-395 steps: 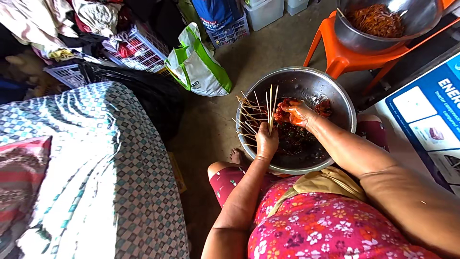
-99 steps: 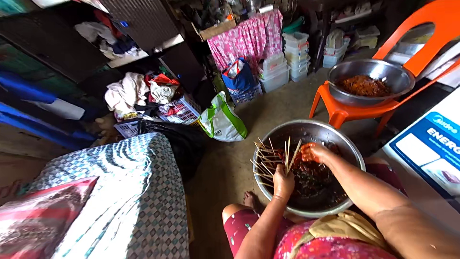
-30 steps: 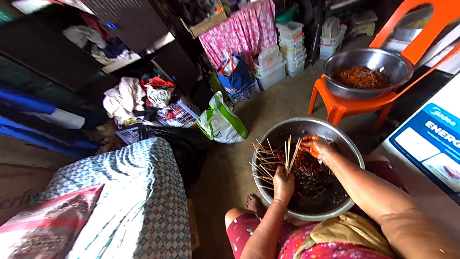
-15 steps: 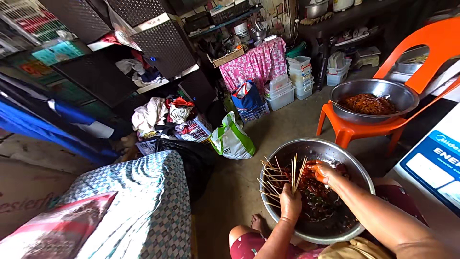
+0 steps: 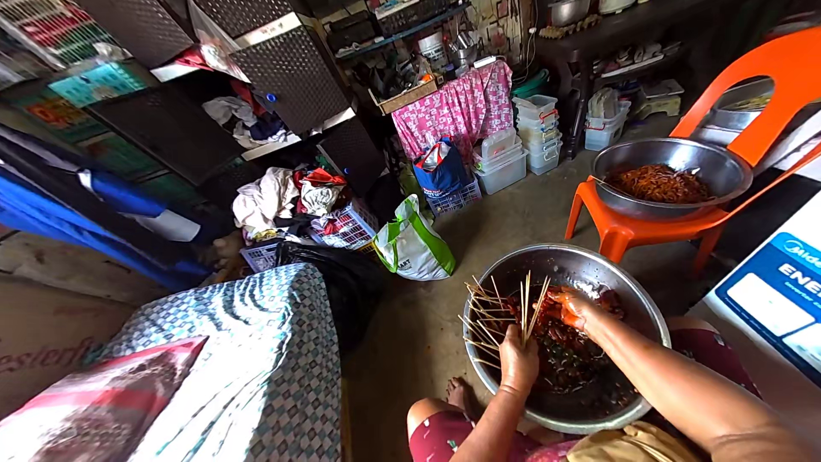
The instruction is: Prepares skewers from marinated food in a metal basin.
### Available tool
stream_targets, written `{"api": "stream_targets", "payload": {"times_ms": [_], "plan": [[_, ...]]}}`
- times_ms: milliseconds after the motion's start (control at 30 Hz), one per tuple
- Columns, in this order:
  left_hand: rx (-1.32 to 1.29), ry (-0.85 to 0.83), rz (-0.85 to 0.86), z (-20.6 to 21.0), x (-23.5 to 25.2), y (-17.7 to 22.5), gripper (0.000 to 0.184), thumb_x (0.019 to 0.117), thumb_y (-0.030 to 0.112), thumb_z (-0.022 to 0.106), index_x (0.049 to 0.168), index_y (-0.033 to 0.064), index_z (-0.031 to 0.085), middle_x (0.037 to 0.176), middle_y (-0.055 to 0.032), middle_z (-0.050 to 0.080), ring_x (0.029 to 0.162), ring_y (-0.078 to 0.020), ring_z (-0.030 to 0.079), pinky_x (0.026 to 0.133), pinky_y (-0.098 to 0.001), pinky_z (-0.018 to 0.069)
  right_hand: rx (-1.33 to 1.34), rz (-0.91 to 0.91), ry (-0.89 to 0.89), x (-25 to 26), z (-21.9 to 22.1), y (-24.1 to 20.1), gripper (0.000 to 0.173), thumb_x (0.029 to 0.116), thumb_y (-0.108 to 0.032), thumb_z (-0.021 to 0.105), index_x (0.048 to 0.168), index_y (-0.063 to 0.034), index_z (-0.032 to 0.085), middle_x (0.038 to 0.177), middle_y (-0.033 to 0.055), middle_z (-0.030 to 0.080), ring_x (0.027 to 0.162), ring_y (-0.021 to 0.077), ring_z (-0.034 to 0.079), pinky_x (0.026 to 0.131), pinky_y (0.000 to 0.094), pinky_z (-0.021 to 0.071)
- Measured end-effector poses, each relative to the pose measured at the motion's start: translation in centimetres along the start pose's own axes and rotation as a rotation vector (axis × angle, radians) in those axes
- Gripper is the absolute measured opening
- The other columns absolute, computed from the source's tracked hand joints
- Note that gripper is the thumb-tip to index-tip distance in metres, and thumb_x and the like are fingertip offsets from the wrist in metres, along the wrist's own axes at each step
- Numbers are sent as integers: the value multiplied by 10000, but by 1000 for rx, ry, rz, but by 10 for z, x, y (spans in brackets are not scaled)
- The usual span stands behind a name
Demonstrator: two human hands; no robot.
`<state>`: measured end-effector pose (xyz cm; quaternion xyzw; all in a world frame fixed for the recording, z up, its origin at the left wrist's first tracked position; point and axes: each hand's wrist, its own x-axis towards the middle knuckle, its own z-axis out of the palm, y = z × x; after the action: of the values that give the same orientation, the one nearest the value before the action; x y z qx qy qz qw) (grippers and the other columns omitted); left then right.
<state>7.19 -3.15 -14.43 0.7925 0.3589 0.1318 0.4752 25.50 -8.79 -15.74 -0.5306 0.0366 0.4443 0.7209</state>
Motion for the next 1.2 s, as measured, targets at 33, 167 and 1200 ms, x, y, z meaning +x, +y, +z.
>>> {"api": "stream_targets", "payload": {"times_ms": [33,167,1200], "plan": [[-1,1,-2,0,0,0,248,958,81,633,1180,-26,614,878,-147,665,758,-232,654,755,-429,556,10,0,2,2,0,1,173,1069,-38,466,1226,26,503,908,116,598,754,197,648,725,359,599],[4,-3,-18,0,1,1,249,959,81,632,1184,-23,615,882,-147,663,765,-235,654,760,-431,555,20,8,-2,6,-1,4,180,1070,-36,459,1232,32,499,910,121,600,759,200,654,740,365,603],[-403,-213,-134,-11,5,18,230,1037,155,588,1185,-22,589,686,-55,529,481,-131,480,472,-301,459,-1920,374,-210,-2,-20,20,343,920,-77,693,1190,124,627,1252,285,641,1179,399,639,972,582,512]]}}
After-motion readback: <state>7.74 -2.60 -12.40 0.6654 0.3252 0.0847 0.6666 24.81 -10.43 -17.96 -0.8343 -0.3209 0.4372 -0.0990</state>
